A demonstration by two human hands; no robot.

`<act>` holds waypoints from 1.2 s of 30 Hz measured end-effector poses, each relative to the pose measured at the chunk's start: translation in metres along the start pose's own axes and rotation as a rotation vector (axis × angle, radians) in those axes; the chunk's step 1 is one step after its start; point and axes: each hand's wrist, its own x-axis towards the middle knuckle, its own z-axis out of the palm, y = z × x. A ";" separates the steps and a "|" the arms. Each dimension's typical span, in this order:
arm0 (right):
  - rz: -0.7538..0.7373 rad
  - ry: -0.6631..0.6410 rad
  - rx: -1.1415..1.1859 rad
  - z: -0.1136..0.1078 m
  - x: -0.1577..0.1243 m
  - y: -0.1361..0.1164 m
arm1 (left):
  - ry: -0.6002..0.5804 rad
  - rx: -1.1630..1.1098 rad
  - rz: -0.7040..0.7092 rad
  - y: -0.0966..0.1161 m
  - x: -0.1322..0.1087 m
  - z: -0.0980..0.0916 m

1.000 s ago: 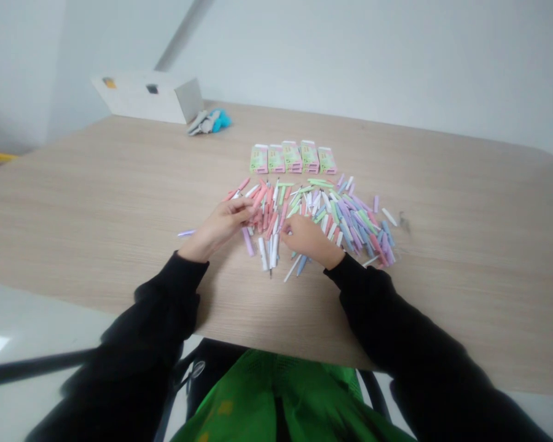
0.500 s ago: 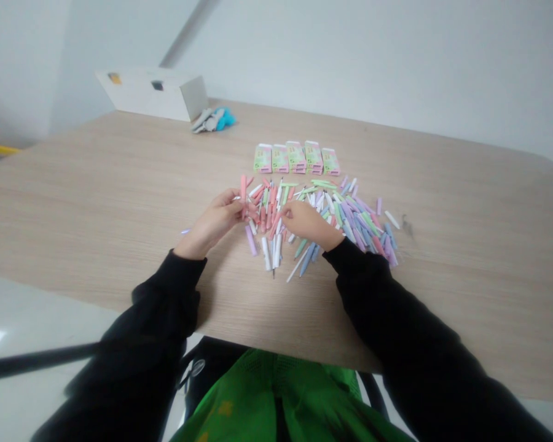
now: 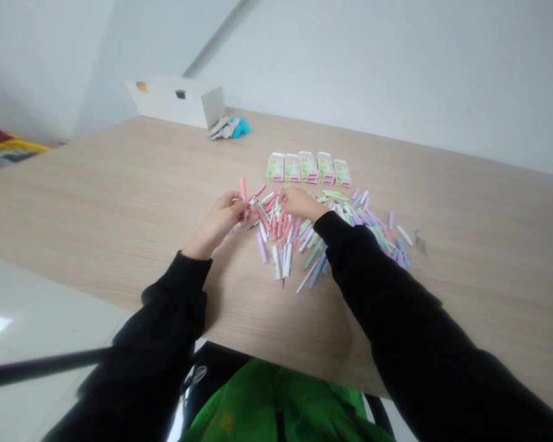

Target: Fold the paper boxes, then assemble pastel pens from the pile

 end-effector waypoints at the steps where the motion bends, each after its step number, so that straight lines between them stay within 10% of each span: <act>1: -0.005 -0.011 -0.005 0.002 0.004 -0.005 | 0.005 0.011 0.001 0.000 0.000 0.000; 22: 0.172 0.119 0.106 0.019 0.002 -0.026 | -0.081 0.190 0.035 -0.020 0.007 0.007; 36: -0.102 0.687 0.595 -0.036 -0.077 -0.012 | -0.456 0.009 0.085 -0.012 -0.008 0.018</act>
